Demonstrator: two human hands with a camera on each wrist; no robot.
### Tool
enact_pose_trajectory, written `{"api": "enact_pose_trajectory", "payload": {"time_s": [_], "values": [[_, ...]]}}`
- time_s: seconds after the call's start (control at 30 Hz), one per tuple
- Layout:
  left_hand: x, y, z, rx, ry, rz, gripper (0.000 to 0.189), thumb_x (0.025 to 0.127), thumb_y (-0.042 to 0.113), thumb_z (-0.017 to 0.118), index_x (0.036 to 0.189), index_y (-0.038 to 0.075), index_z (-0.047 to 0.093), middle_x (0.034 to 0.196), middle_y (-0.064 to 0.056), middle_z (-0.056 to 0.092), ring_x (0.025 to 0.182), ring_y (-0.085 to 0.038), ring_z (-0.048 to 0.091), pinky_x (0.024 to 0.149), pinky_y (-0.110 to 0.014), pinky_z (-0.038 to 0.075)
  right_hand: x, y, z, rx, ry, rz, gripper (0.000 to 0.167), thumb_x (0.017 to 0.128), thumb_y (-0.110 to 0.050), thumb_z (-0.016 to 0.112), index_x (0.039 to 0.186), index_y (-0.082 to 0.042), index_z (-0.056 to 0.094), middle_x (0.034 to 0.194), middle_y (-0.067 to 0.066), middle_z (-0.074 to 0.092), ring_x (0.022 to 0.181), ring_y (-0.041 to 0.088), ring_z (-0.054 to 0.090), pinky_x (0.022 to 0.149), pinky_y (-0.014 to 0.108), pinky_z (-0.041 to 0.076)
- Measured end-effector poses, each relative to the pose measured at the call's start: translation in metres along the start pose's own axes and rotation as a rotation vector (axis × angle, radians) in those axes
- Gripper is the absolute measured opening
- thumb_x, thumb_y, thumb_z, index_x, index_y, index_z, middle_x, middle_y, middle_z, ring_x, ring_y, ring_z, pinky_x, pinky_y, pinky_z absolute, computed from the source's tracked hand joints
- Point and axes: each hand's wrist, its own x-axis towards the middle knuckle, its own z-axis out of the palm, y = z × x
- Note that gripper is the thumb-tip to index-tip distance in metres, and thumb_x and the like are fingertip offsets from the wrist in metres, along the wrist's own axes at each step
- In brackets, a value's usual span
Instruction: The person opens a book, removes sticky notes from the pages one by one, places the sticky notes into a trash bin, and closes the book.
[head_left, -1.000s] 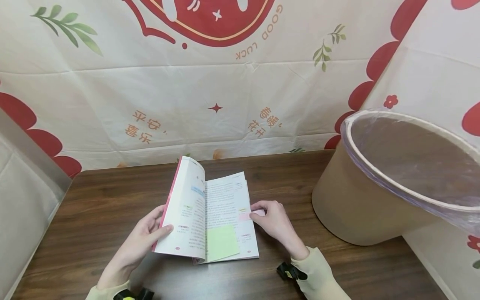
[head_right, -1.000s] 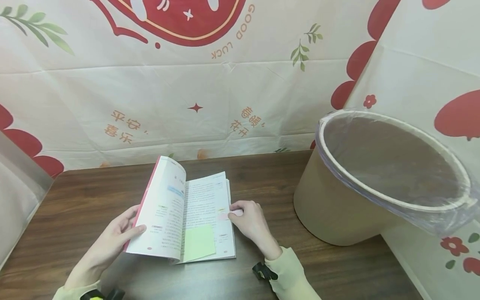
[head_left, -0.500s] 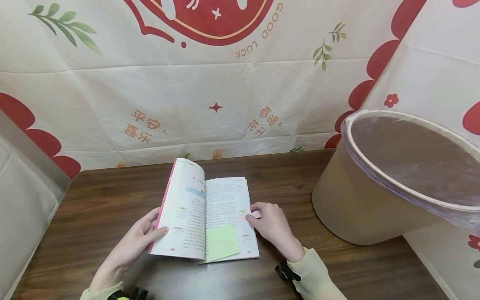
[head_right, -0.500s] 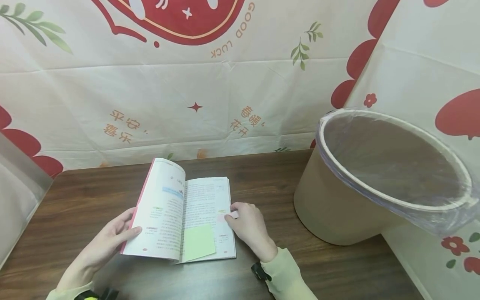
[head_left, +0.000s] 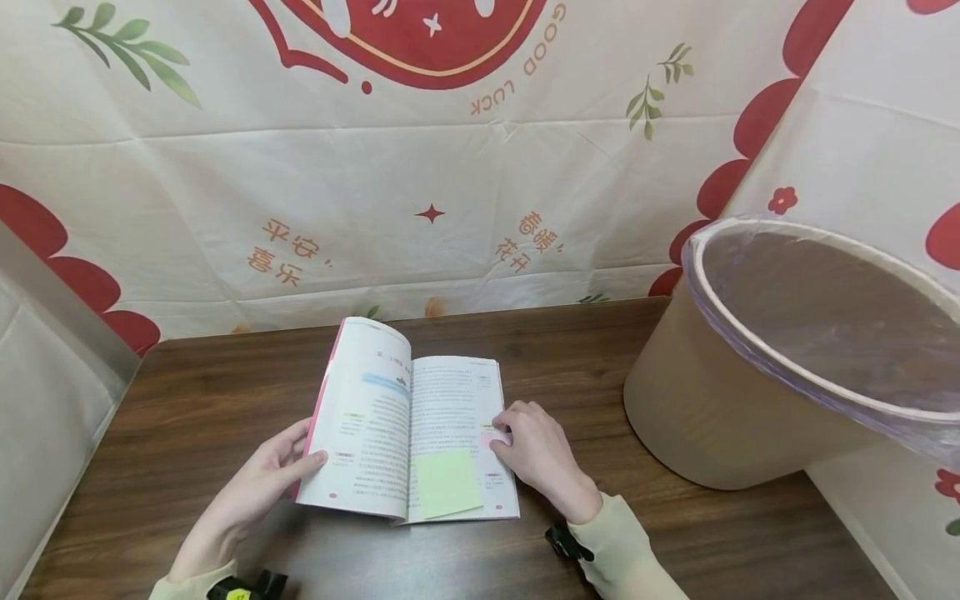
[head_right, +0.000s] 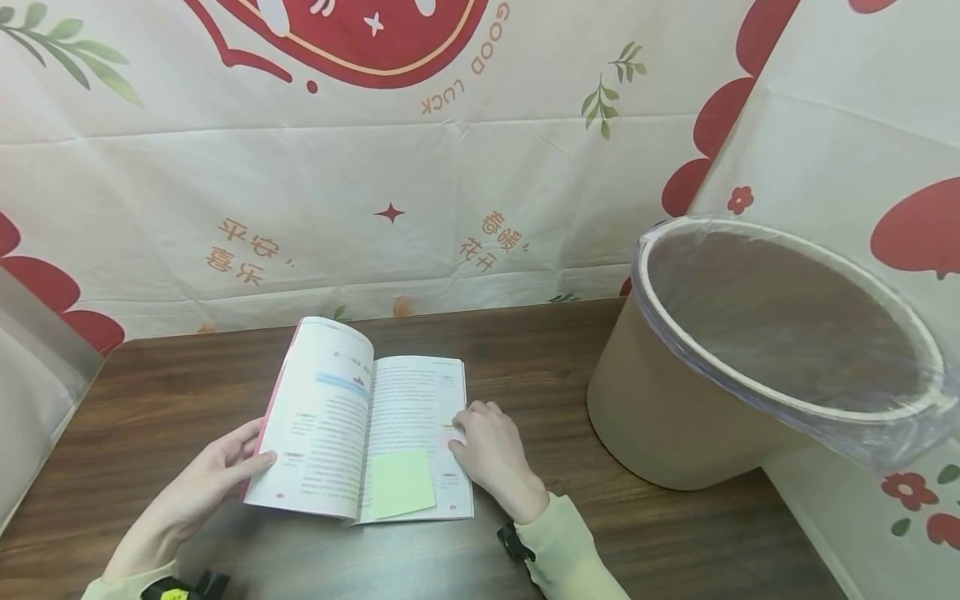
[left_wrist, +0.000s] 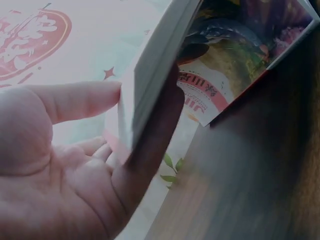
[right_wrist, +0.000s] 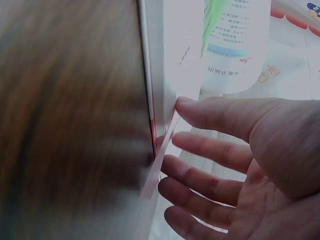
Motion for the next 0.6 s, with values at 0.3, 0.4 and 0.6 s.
{"api": "enact_pose_trajectory", "payload": {"time_s": [0.3,0.4,0.6], "values": [[-0.0026,-0.0056,-0.0105,-0.069,-0.041,0.005,0.058,0.109,0.011,0.054,0.152,-0.009,0.021,0.112,0.011,0.079,0.099,-0.013,0.079,0.082,-0.034,0.065,0.0019,-0.0004,-0.0027,0.003,-0.045,-0.018,0.020,0.087,-0.015,0.084,0.105,-0.005,0.083,0.090,0.004,0.071,0.079,0.014,0.049,0.066,0.024,0.039],[-0.0011,-0.0060,-0.0095,-0.083,-0.056,0.021,0.056,0.109,0.011,0.054,0.152,-0.007,0.024,0.115,0.011,0.078,0.101,-0.013,0.079,0.083,-0.033,0.065,0.0031,0.0004,-0.0030,-0.004,-0.051,-0.023,0.019,0.088,-0.015,0.083,0.105,-0.006,0.083,0.092,0.004,0.072,0.079,0.014,0.049,0.067,0.025,0.039],[0.0013,-0.0059,-0.0077,-0.080,-0.064,0.019,0.058,0.109,0.012,0.055,0.153,-0.008,0.024,0.115,0.012,0.078,0.101,-0.012,0.079,0.084,-0.032,0.065,0.0026,0.0012,-0.0037,-0.015,-0.062,-0.019,0.019,0.089,-0.016,0.082,0.106,-0.007,0.082,0.091,0.003,0.070,0.079,0.015,0.048,0.066,0.025,0.038]]}}
